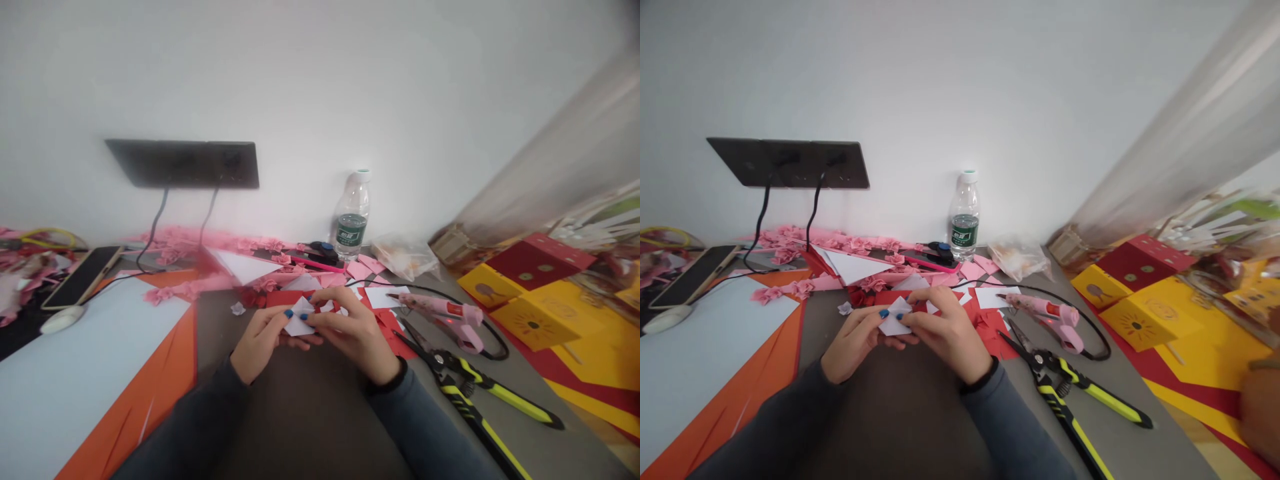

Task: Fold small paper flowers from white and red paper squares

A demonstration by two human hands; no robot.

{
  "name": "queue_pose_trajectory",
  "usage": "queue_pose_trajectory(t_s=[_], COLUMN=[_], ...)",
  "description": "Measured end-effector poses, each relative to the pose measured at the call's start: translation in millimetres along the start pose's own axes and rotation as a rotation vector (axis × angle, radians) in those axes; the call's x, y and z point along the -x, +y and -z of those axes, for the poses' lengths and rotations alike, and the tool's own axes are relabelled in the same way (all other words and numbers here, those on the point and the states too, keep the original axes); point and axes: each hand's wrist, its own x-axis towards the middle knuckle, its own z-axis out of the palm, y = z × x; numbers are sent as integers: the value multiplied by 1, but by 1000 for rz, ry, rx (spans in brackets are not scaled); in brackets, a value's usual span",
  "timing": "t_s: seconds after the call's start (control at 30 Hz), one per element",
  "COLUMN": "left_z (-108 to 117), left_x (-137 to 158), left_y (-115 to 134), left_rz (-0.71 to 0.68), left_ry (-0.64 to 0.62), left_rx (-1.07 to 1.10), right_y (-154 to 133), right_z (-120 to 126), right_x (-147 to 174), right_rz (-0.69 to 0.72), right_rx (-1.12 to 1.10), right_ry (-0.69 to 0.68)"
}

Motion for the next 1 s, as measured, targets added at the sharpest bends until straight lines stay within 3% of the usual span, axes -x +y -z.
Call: queue_pose_trajectory(t_s=[0.2, 0.4, 0.57, 0.87, 1.0], left_z=[-1, -7, -6, -4, -2], left_x=[0, 2, 3, -2, -2], left_y=[2, 8, 9, -1, 2], left_rz=[-49, -101, -168, -43, -97], left_ry=[7, 50, 60, 16, 35], left_rx=[-160, -376, -476, -253, -342], right_y=[-3, -10, -10, -8, -6], right_z=[-5, -15, -20, -20, -20], right_x=[-1, -4, -3, -3, -2], right_rz=[-65, -362, -562, -543, -616], right_rx=[-105, -418, -639, -613, -648], right_ry=[20, 106, -64, 50, 57])
